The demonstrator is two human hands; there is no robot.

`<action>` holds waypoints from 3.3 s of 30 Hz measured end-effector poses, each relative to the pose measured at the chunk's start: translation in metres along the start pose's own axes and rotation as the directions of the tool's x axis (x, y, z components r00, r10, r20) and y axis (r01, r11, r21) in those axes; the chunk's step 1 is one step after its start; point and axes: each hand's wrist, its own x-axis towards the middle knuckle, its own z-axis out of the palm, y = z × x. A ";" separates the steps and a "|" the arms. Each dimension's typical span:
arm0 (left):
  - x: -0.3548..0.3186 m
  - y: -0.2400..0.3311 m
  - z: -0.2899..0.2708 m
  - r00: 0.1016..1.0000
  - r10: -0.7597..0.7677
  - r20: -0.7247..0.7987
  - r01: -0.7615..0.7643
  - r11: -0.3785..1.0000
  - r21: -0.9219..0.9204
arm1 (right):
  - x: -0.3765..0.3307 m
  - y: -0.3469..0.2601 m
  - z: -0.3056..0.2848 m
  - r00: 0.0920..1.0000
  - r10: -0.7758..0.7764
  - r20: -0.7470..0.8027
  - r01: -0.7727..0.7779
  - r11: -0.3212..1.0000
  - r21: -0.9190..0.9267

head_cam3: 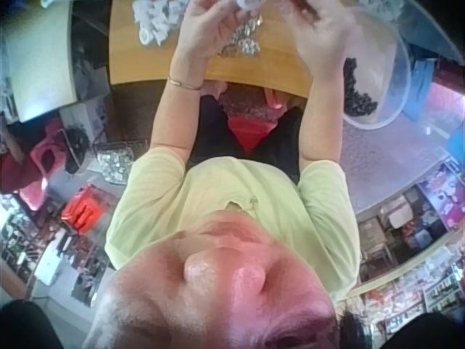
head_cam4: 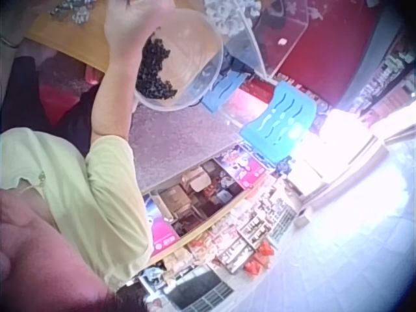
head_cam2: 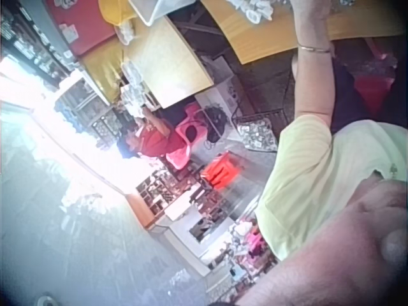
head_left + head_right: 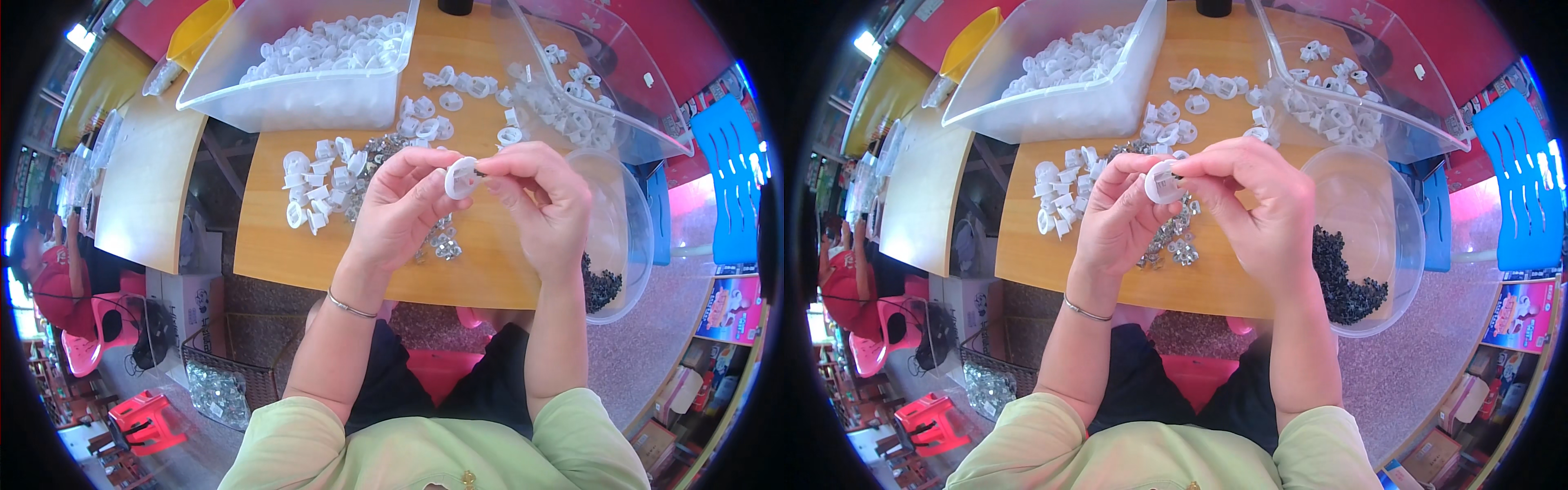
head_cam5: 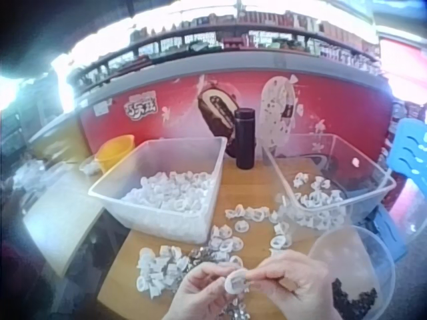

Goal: The person assembles components by inserting small black pieces into white plastic casings by hand and placing the assembled parts into a clear container.

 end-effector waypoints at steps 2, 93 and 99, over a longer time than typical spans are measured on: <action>0.000 0.000 -0.001 1.000 -0.004 -0.003 0.004 1.000 0.003 | 0.001 -0.004 0.001 0.999 -0.032 0.004 0.032 0.996 -0.079; -0.001 -0.008 0.006 0.831 0.547 0.103 -0.395 0.449 0.802 | -0.015 0.015 0.030 0.975 -0.144 -0.169 0.078 0.934 -0.349; 0.001 -0.007 0.003 0.814 0.558 0.160 -0.468 0.470 0.748 | -0.009 0.017 0.021 0.993 -0.020 -0.114 0.013 0.998 -0.065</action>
